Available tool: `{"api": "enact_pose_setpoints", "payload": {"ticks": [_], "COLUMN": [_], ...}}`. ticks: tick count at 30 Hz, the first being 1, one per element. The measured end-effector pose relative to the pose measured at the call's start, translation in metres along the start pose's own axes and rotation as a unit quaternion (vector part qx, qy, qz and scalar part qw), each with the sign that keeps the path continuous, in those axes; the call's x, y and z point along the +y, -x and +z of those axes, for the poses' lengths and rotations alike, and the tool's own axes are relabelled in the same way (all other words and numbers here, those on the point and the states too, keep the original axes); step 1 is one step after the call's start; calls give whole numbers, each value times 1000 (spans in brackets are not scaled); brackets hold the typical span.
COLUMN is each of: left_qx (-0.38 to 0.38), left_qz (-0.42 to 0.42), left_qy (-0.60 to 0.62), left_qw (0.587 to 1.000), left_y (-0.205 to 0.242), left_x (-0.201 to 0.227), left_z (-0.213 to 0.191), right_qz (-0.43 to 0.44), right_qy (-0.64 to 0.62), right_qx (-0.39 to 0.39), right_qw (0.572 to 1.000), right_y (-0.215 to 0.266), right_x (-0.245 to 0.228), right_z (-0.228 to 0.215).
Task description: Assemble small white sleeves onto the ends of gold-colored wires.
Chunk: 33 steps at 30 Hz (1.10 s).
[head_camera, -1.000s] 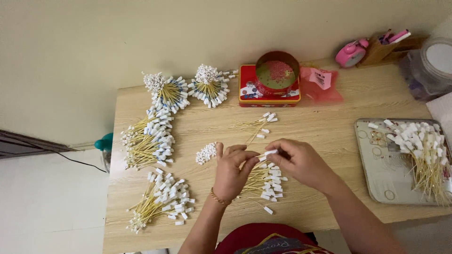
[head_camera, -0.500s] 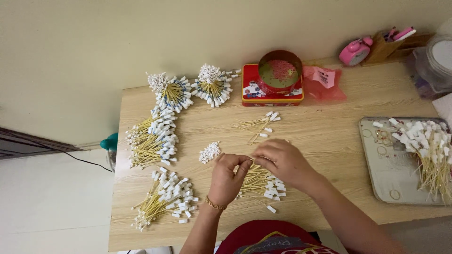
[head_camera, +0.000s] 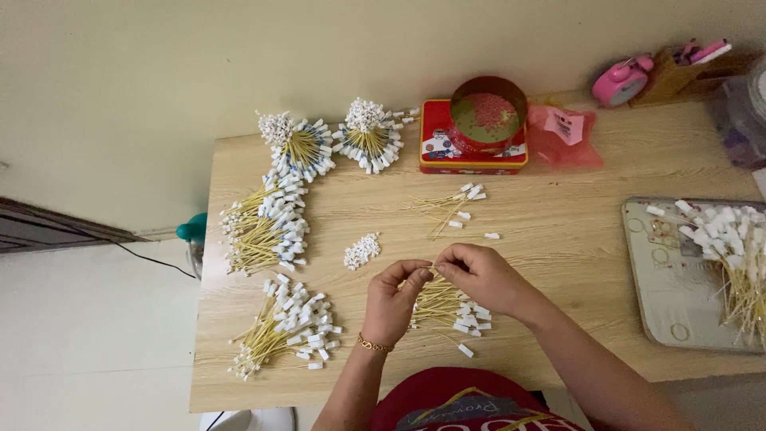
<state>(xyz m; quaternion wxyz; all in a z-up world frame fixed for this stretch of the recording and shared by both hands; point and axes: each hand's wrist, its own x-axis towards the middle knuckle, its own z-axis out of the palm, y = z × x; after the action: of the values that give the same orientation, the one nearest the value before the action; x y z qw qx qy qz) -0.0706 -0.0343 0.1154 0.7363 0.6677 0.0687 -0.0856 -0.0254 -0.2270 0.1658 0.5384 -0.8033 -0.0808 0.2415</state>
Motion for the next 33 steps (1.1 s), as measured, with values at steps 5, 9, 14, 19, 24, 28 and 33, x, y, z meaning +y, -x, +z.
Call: {"api": "enact_pose_setpoints", "payload": {"ticks": [5, 9, 14, 19, 24, 28, 33], "left_qx": [16, 59, 59, 51, 175, 169, 165], "left_qz": [25, 48, -22, -117, 96, 114, 96], "left_qy": [-20, -31, 23, -117, -578, -621, -666], "left_qw": [999, 997, 998, 985, 791, 757, 721], "left_y": [1, 3, 5, -29, -92, -133, -151], "left_x": [-4, -27, -70, -66, -78, -105, -122], "left_z": [3, 6, 0, -36, -71, -78, -87], "right_qz": [1, -62, 29, 135, 111, 105, 90], "right_qy": [37, 21, 5, -3, 32, -10, -53], "right_qx": [3, -1, -14, -14, -5, -1, -4], "right_qw": [999, 998, 999, 991, 993, 994, 995], "right_y": [2, -1, -6, -18, -31, -41, -50], "right_x": [-5, 17, 44, 82, 93, 78, 84], "right_z": [-1, 8, 21, 25, 15, 5, -5]}}
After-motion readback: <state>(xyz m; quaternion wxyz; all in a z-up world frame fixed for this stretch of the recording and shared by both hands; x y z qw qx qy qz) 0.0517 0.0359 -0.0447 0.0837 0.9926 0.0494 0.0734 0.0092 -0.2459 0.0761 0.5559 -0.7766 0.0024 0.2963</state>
